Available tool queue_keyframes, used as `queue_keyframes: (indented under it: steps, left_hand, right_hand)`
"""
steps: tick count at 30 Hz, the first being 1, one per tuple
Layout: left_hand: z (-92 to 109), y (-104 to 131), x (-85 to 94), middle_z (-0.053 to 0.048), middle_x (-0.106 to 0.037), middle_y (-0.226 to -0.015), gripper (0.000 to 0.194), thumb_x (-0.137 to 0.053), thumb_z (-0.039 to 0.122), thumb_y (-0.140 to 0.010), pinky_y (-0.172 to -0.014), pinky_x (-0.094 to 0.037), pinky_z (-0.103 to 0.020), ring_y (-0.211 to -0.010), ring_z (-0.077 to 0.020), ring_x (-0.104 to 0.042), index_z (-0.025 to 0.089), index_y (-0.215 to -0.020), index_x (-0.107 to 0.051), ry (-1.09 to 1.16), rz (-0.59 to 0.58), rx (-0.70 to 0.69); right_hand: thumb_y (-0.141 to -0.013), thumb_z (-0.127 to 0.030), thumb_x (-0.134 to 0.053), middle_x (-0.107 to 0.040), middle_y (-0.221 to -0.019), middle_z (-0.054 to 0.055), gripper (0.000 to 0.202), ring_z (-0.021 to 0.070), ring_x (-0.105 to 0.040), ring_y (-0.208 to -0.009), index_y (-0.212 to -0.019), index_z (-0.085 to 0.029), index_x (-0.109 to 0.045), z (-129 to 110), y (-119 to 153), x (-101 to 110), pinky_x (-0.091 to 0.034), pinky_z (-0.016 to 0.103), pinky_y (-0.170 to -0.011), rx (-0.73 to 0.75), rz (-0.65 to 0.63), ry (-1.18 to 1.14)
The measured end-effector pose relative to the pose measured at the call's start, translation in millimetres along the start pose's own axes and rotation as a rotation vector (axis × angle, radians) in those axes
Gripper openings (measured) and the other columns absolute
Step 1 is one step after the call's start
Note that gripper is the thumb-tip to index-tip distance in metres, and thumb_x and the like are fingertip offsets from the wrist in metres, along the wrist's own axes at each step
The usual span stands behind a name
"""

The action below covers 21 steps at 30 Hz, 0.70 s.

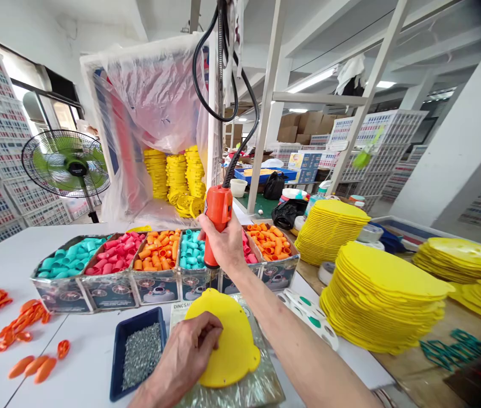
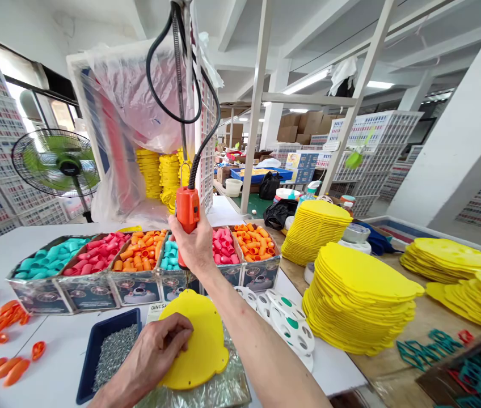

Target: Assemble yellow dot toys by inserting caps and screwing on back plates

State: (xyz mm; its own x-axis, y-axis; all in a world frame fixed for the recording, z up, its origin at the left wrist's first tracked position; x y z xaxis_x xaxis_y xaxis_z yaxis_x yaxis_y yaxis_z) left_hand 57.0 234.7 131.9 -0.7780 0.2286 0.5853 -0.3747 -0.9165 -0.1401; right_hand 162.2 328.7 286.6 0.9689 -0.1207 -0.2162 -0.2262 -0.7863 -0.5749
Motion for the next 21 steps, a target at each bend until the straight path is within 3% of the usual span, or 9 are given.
queue_keyframes:
  steps: [21]
  left_hand:
    - [-2.7,1.0,-2.8,0.000,-0.072,-0.071,0.019,-0.048,0.022,-0.092,-0.065,-0.043,-0.024,-0.067,-0.0163,-0.067,0.021,-0.086,-0.066,-0.027,0.043,-0.004]
  right_hand:
    - [-0.081,-0.040,-0.071,-0.057,-0.062,-0.008,0.027,0.0114,-0.061,-0.046,-0.096,-0.023,-0.057,17.2,7.5,-0.1,-0.051,0.020,-0.044,-0.037,-0.002,0.039]
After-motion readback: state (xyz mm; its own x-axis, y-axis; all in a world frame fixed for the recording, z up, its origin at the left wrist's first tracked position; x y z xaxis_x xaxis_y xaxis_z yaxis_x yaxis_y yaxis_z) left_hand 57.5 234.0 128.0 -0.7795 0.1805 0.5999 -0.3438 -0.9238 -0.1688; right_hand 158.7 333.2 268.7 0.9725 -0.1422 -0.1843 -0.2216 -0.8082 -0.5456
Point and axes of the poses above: each hand's wrist, its own y-axis away from the middle knuckle, its own x-axis out of the back of the hand, z = x × y, the point moved 10 cm from there along -y, towards the middle knuckle
